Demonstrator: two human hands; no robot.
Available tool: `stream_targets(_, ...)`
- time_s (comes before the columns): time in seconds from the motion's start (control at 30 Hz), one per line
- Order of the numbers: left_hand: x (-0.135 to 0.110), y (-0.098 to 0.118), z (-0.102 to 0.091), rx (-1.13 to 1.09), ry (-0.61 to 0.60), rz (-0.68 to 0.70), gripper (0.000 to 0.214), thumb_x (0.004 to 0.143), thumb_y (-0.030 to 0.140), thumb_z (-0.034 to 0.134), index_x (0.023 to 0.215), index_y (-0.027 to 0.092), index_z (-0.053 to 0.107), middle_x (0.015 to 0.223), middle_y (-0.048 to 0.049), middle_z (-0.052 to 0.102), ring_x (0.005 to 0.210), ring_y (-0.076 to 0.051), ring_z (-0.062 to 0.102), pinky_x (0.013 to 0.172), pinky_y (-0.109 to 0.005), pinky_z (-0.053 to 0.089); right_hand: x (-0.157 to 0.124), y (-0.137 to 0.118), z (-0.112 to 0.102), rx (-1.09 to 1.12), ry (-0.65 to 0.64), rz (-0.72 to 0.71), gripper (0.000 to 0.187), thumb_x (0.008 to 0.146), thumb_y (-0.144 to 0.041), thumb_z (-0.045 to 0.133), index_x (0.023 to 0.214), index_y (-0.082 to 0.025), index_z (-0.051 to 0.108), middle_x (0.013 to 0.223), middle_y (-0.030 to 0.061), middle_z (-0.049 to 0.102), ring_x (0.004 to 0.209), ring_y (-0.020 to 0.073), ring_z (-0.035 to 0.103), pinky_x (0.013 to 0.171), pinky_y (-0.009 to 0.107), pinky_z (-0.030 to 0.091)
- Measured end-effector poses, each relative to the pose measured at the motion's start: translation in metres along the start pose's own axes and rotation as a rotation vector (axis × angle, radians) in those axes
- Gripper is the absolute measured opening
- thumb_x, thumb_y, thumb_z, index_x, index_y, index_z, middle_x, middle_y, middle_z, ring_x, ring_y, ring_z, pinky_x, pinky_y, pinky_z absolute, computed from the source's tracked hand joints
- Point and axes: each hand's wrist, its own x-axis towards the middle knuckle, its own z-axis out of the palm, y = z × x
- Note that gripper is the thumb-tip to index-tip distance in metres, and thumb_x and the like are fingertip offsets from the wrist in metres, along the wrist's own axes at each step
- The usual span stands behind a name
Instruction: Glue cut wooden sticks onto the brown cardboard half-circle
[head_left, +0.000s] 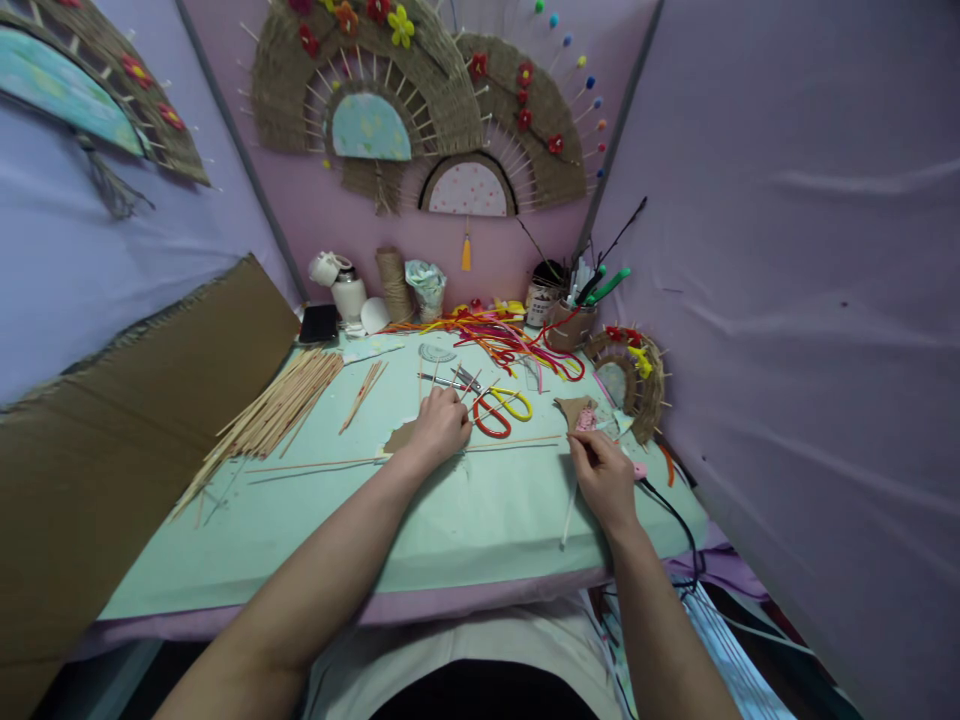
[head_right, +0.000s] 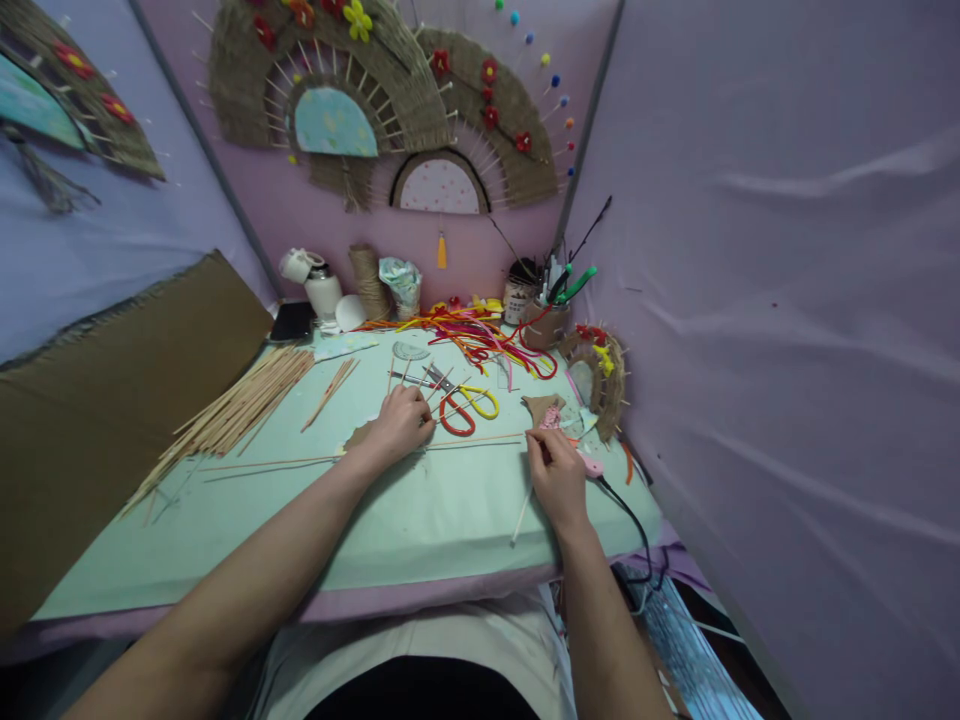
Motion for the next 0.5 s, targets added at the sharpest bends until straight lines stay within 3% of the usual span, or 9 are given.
stream_targets(0.27,0.0,-0.001,-0.001,-0.033,0.028,-0.007,0.02,0.085,0.026,0.056,0.081,0.018,0.074,0.096,-0.0116,0.061,0.101,-0.028,0.048,0.088,-0.041,0.042,0.0,0.0,-0.001,-0.006,-0.004,-0.001,0.015,0.091,-0.028,0.054,0.088,-0.02,0.067,0.081,0.0053,0.069,0.075,0.0198,0.064,0.07,0.033,0.05)
stream_targets(0.5,0.006,-0.02,-0.007,-0.124,0.122,-0.126,0.023,0.086,0.029,0.055,0.081,0.019,0.075,0.093,-0.0088,0.063,0.098,-0.025,0.052,0.093,-0.04,0.042,0.0,0.002,0.0,-0.007,0.008,-0.005,0.016,0.091,-0.028,0.054,0.087,-0.021,0.067,0.08,0.005,0.069,0.073,0.0198,0.063,0.069,0.033,0.05)
